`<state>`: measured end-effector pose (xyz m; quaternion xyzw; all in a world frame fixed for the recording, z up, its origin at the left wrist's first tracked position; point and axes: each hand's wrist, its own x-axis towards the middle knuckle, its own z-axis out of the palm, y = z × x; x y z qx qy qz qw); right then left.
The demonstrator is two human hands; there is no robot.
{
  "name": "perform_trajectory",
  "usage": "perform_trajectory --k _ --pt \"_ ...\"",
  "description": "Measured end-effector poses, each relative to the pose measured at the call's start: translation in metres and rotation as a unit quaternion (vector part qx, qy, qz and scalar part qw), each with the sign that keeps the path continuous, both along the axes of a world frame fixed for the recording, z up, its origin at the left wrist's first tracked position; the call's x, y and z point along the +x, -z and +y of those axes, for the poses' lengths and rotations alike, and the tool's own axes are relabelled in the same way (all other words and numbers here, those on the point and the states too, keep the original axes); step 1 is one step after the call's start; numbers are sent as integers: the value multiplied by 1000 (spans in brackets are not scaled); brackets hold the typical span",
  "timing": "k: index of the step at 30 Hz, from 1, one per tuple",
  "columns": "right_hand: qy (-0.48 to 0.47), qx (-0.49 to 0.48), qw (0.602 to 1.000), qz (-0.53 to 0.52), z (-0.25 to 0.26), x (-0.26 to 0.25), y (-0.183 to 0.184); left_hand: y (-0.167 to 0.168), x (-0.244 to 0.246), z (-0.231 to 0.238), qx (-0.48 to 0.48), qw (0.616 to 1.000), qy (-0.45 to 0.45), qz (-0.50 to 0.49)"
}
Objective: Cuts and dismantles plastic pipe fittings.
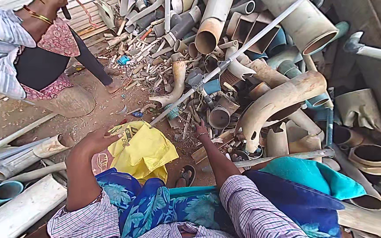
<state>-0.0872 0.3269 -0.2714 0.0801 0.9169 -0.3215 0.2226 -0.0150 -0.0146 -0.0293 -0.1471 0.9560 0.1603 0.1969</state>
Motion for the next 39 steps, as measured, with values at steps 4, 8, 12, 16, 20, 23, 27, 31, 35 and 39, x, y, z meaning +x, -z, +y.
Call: perform_trajectory --k 4,8,12,16,20,23,27,31,35,39 --pt "19 -12 1000 -13 5 1 13 1 -1 0 -2 1000 -6 -11" --pt "114 -57 991 34 -15 9 19 1 -7 4 5 1000 -2 -4" --pt "109 -81 987 90 -29 5 16 8 -14 2 9 1000 28 6" --pt "-67 -10 998 21 -7 -20 26 11 -16 5 16 1000 24 -2" --pt "-48 113 989 -86 7 -14 12 10 -12 1 26 1000 6 6" --pt "9 148 979 -142 -4 3 11 10 -12 -4 7 1000 1 -5" --pt "-17 146 979 -144 -19 11 11 11 -12 -3 -1 1000 12 -10" --pt "-50 100 990 -81 -28 -11 14 6 -13 5 19 1000 21 4" --pt "-88 95 991 -39 -23 -41 16 4 -19 6 -5 999 8 -36" --pt "-77 109 990 -50 -11 -61 30 4 -18 8 -16 998 11 -56"
